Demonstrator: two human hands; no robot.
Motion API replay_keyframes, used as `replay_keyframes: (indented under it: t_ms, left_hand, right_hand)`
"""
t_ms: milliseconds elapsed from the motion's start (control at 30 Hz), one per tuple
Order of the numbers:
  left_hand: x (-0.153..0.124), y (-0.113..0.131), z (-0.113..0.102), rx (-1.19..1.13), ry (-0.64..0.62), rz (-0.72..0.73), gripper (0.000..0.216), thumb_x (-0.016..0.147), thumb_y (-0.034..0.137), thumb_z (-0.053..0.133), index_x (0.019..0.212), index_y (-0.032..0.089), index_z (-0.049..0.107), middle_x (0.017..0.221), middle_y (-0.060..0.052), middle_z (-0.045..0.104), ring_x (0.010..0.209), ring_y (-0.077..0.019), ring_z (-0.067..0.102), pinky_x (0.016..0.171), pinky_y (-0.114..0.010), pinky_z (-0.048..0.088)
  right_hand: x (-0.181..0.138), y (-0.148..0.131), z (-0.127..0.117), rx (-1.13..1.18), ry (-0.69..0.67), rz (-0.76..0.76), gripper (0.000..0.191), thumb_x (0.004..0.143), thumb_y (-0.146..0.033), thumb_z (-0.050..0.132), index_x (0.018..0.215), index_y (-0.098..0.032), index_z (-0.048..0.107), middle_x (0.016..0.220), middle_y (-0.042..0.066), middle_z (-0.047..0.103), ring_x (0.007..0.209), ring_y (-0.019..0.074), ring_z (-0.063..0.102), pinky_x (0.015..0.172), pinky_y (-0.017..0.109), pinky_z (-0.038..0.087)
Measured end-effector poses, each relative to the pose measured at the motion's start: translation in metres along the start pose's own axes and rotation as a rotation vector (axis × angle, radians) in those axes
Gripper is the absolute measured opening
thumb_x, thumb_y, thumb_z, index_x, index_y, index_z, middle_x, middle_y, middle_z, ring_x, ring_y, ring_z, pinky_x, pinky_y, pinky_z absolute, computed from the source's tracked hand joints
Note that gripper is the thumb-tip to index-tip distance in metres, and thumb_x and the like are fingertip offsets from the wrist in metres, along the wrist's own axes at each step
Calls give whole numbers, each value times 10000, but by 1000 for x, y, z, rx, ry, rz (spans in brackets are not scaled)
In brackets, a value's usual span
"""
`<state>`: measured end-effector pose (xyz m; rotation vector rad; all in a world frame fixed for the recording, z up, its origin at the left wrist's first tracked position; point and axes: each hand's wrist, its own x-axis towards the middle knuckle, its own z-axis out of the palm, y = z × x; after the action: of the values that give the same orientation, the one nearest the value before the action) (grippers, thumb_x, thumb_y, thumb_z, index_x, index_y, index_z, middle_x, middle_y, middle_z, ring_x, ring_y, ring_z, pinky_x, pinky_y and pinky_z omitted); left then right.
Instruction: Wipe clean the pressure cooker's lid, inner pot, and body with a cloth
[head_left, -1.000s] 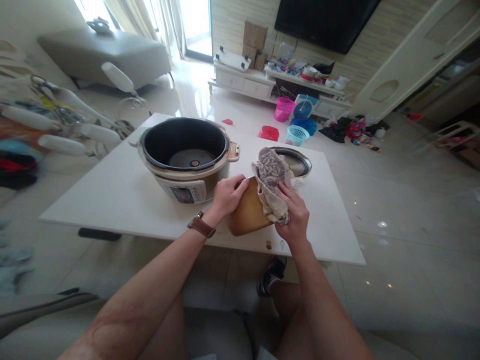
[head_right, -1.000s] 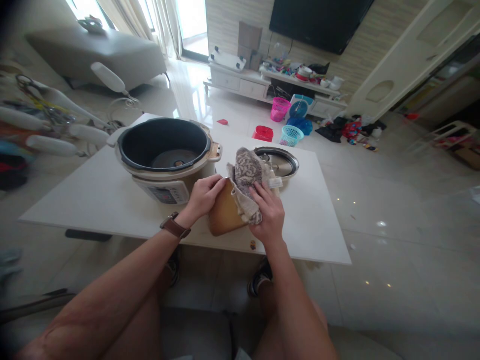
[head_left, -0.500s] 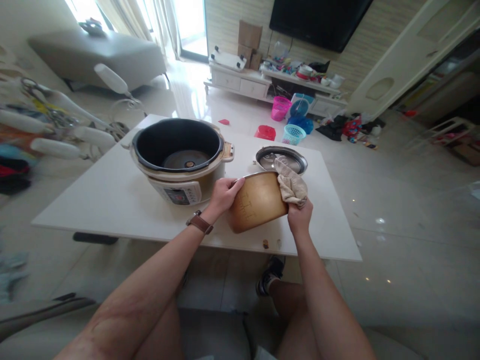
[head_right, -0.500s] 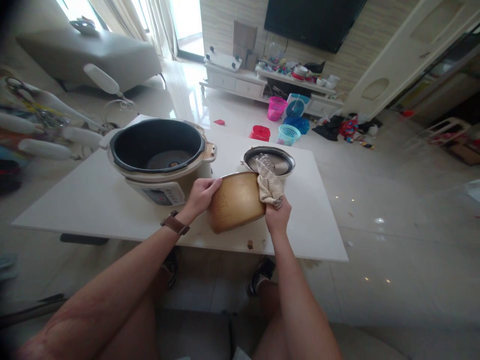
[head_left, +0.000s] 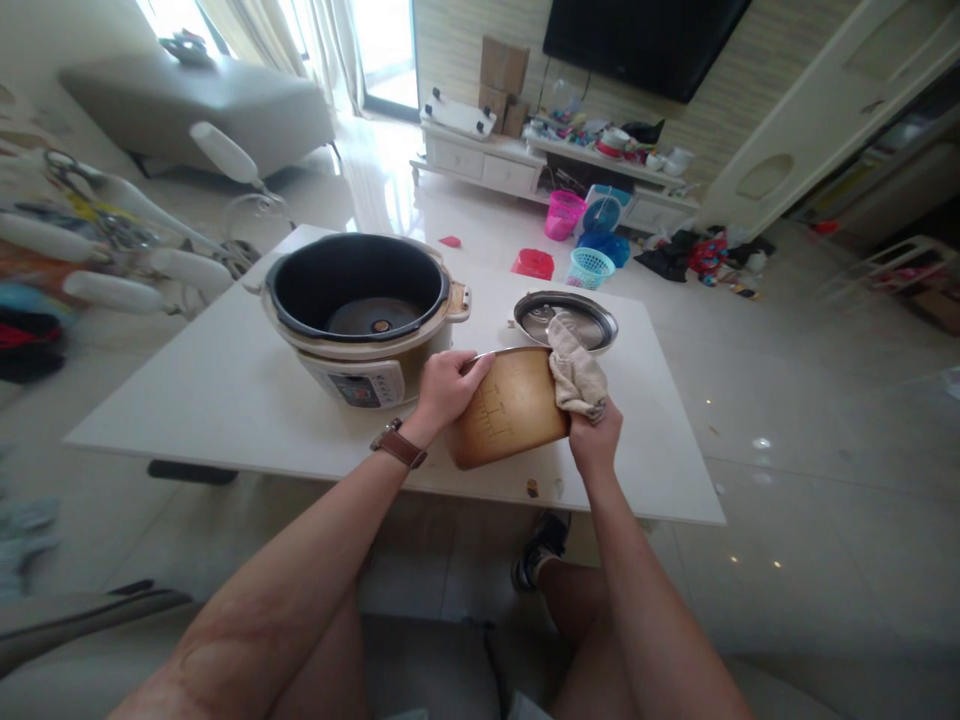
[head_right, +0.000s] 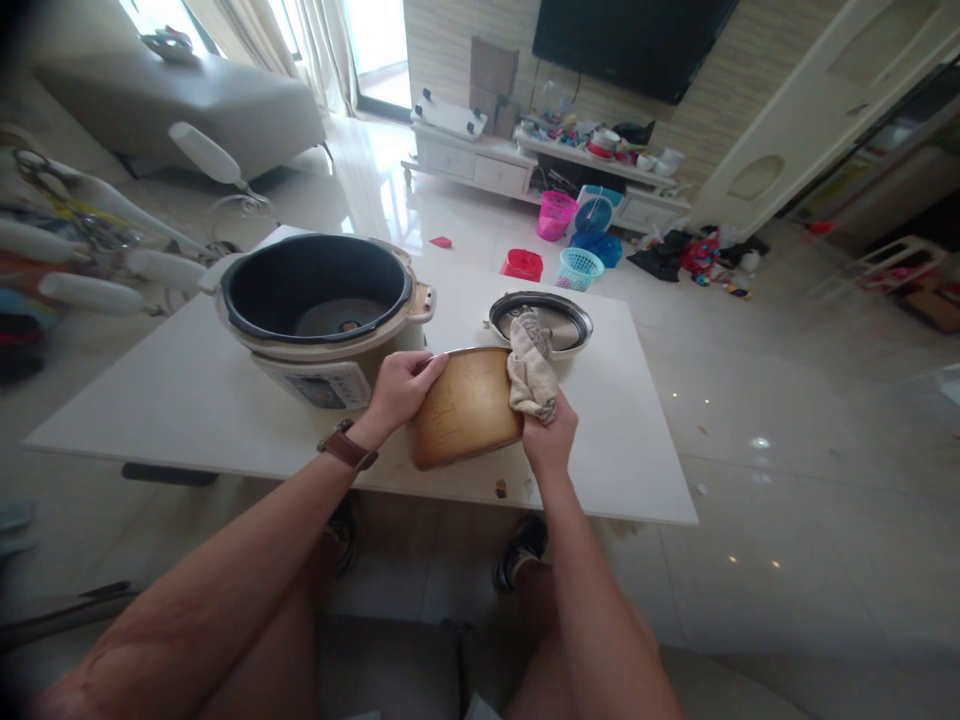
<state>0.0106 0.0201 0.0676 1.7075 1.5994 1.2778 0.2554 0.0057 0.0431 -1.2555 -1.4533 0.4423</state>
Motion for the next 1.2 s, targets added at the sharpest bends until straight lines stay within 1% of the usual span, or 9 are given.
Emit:
replay_keyframes:
  t_ms: [167, 233, 300, 500, 667, 767, 867, 1033, 1200]
  left_hand:
    - [0, 1, 0, 31, -20, -2, 518, 930, 507, 542, 546, 208, 364, 559, 34, 293, 589, -121, 296, 628, -338, 168]
    - [1, 1, 0, 36, -39, -4, 497, 930, 480, 538, 548, 205, 381, 564, 30, 310, 598, -123, 312, 631, -337, 169]
    - [1, 2, 0, 34, -44, -10, 511, 941, 494, 534, 548, 204, 382, 565, 30, 313, 599, -123, 313, 630, -336, 168]
    - [0, 4, 1, 29, -26, -17, 551, 949, 530, 551, 551, 207, 347, 561, 36, 290, 587, -118, 297, 626, -340, 170]
    - [-1, 4, 1, -15, -27, 3, 523, 946, 529, 537, 582, 211, 339, 576, 39, 296, 592, -118, 316, 626, -333, 184]
    - [-2, 0, -1, -94, -65, 4, 516, 941, 542, 534, 598, 214, 330, 603, 36, 302, 611, -118, 314, 623, -325, 193]
    - [-1, -10, -3, -182, -110, -43, 555, 936, 585, 528, 593, 220, 289, 622, 32, 265, 615, -116, 274, 610, -324, 172]
    - [1, -24, -2, -205, -150, -96, 629, 927, 668, 528, 573, 225, 257, 612, 30, 220, 603, -109, 205, 599, -331, 126]
    - [3, -16, -3, -148, -74, -70, 632, 920, 671, 540, 554, 218, 292, 607, 25, 244, 611, -112, 239, 599, -326, 148]
  right_hand:
    - [-8, -33, -9, -238, -231, -518, 536, 878, -368, 651, 1398, -252, 714, 1490, 98, 696, 1445, 345, 610, 1201, 508, 490]
    - [-10, -39, -10, -283, -251, -591, 541, 892, -365, 624, 1417, -265, 700, 1494, 89, 694, 1469, 339, 589, 1205, 507, 486]
    - [-9, -38, -8, -269, -226, -583, 544, 903, -341, 614, 1436, -264, 685, 1490, 90, 697, 1462, 329, 598, 1202, 499, 493]
    - [-6, -23, -3, -112, -127, -406, 516, 880, -303, 669, 1389, -229, 715, 1448, 112, 722, 1381, 334, 663, 1192, 487, 512]
    - [1, -4, 0, -30, 42, -59, 352, 842, -298, 681, 1147, -182, 815, 1145, 122, 835, 1083, 304, 779, 1028, 442, 594]
    - [8, 13, 2, 71, 111, 139, 278, 796, -328, 715, 1001, -178, 830, 1058, 105, 842, 1071, 292, 767, 1060, 465, 567]
    - [12, 27, 6, 208, 182, 294, 284, 750, -345, 753, 970, -181, 825, 1057, 83, 840, 1080, 270, 754, 1085, 469, 548]
    - [11, 32, 10, 255, 201, 363, 299, 722, -338, 769, 969, -178, 823, 1085, 73, 837, 1090, 248, 745, 1109, 452, 532]
    - [10, 36, 14, 237, 200, 413, 343, 723, -348, 781, 1007, -160, 825, 1070, 90, 838, 1106, 259, 739, 1064, 440, 560]
